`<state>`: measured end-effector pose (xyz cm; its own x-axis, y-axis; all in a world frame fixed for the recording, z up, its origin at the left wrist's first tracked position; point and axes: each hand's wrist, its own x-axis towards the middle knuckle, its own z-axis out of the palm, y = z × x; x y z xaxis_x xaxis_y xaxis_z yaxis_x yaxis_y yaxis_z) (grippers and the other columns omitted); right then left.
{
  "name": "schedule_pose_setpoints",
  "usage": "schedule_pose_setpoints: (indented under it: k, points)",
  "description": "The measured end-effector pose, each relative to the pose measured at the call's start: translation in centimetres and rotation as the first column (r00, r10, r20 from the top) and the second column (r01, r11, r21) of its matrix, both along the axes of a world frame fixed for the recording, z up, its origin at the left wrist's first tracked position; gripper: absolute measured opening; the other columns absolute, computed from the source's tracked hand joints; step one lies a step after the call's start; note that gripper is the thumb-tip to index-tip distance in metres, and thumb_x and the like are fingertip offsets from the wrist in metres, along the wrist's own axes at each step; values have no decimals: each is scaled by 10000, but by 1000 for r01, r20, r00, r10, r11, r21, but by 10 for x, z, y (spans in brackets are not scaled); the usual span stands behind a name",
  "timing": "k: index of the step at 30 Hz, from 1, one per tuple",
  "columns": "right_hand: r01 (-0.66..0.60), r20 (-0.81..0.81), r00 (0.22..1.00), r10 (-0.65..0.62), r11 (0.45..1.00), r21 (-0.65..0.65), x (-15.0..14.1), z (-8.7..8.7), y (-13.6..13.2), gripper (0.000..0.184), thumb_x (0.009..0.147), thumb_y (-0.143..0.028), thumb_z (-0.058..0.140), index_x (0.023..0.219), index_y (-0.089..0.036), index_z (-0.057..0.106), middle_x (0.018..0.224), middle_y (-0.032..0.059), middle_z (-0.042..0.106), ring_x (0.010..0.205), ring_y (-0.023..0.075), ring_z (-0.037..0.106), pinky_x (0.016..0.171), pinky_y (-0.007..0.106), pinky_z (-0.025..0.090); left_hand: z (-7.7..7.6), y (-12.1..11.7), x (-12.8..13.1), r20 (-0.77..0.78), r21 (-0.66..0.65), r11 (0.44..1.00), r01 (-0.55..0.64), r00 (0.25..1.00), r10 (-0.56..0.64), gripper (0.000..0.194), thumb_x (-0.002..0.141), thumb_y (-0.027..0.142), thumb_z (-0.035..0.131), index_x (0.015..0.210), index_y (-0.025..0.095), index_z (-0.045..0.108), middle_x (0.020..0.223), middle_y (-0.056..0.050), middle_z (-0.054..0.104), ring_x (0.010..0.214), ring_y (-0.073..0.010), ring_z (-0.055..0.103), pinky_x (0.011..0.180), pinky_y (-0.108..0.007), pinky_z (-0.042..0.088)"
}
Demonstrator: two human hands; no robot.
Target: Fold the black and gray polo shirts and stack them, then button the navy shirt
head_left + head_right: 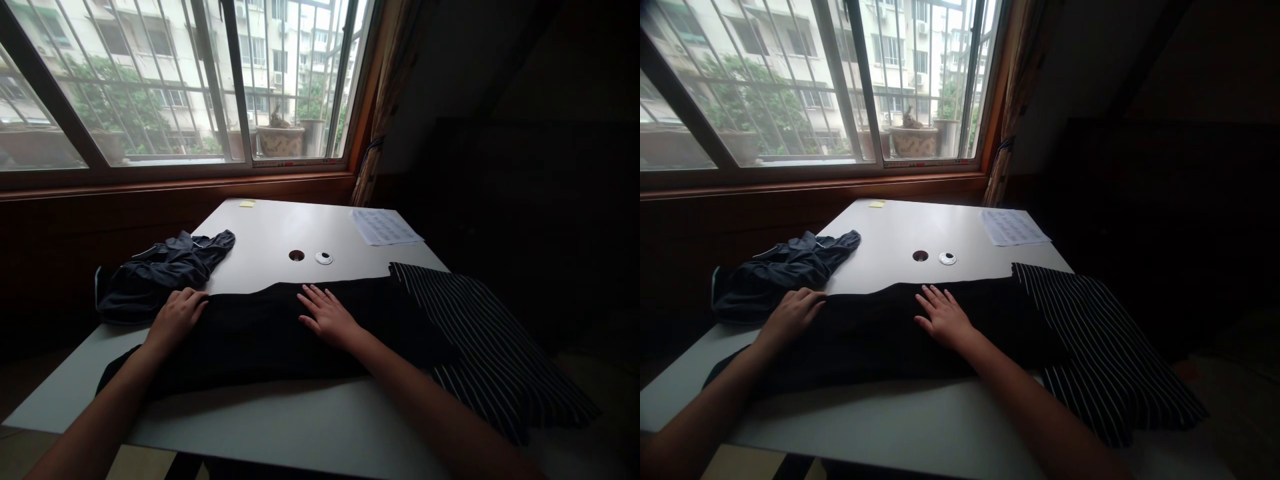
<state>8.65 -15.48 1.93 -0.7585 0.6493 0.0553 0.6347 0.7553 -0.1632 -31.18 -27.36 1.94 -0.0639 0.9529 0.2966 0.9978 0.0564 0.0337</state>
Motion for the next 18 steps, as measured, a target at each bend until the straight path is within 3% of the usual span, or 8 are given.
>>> schedule_pose_setpoints:
  k: [4,8,15,18]
  points:
    - [23,3,1000,-23,1000,-3,16,1,3,651,1021,-607,288,1576,-268,295,1662,38,201,1537,222,165,1246,472,137,-1,2,-1,-15,49,998,-27,1000,28,396,988,407,394,1173,217,688,1120,-111,660,1045,-302,567,903,-417,503]
    - [87,8,996,-87,996,4,45,-1,9,645,1021,-597,297,1574,-266,302,1660,48,214,1535,232,176,1238,494,152,-3,3,-5,-7,84,996,30,1000,-30,429,977,409,386,1229,221,679,1226,-110,652,1126,-316,554,972,-447,493]
    - [312,102,943,-316,948,56,120,-5,31,652,1009,-599,271,1580,-284,280,1661,37,224,1531,263,182,1217,552,157,-2,5,-5,8,131,981,140,990,-142,491,981,391,387,1390,202,582,1421,-112,567,1288,-308,507,1125,-475,408]
    - [394,152,900,-409,911,123,156,-3,40,647,1003,-579,286,1562,-258,341,1646,67,275,1525,286,194,1213,559,139,0,6,-4,4,104,975,196,980,-197,522,1005,447,352,1426,211,550,1500,-97,508,1411,-303,415,1178,-472,355]
